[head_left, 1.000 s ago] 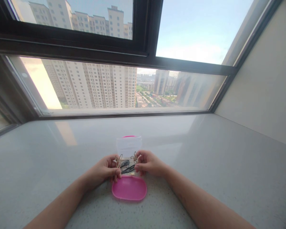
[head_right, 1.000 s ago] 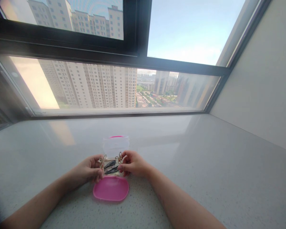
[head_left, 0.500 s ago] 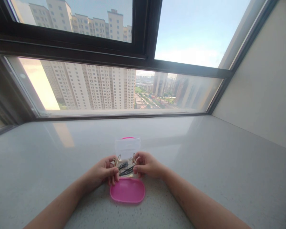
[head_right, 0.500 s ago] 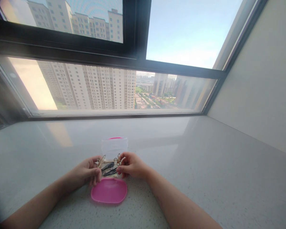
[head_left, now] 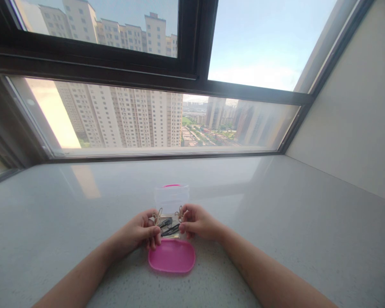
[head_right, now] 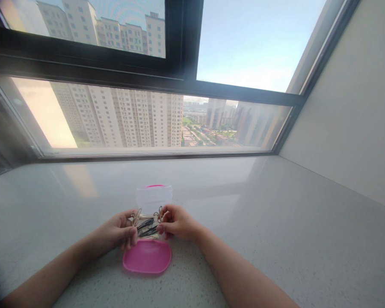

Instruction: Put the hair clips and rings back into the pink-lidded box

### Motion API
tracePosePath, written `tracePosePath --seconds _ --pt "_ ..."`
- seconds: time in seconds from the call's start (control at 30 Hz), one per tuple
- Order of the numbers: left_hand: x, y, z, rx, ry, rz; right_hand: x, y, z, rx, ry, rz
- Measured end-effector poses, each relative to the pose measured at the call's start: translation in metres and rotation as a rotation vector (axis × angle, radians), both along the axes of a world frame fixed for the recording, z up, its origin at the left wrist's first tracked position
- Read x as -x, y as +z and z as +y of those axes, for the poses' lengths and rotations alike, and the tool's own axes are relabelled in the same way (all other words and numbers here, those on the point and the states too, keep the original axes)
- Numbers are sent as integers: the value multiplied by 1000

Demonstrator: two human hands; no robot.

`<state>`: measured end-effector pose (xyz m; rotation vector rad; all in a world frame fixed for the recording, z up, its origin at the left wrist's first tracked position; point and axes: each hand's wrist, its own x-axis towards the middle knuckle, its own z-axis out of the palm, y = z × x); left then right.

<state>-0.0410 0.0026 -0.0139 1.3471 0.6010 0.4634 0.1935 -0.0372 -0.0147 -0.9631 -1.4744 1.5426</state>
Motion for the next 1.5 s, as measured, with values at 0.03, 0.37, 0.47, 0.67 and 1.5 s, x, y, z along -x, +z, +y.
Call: tracePosePath --seconds 0.03,0.37,0.47,0.67,1.5 --pt "0 1 0 -1 -1 0 0 0 0 0 0 -3" --pt "0 2 -2 -11 -13 -27 2 0 -1 -14 -5 -7" --pt "0 5 -4 -11 -17 -6 2 0 0 -21 -7 7" --pt "-2 12 -8 -12 -13 10 2 4 -2 -38 -6 14" --pt "0 13 -10 -69 -21 47 3 3 -1 -70 -22 64"
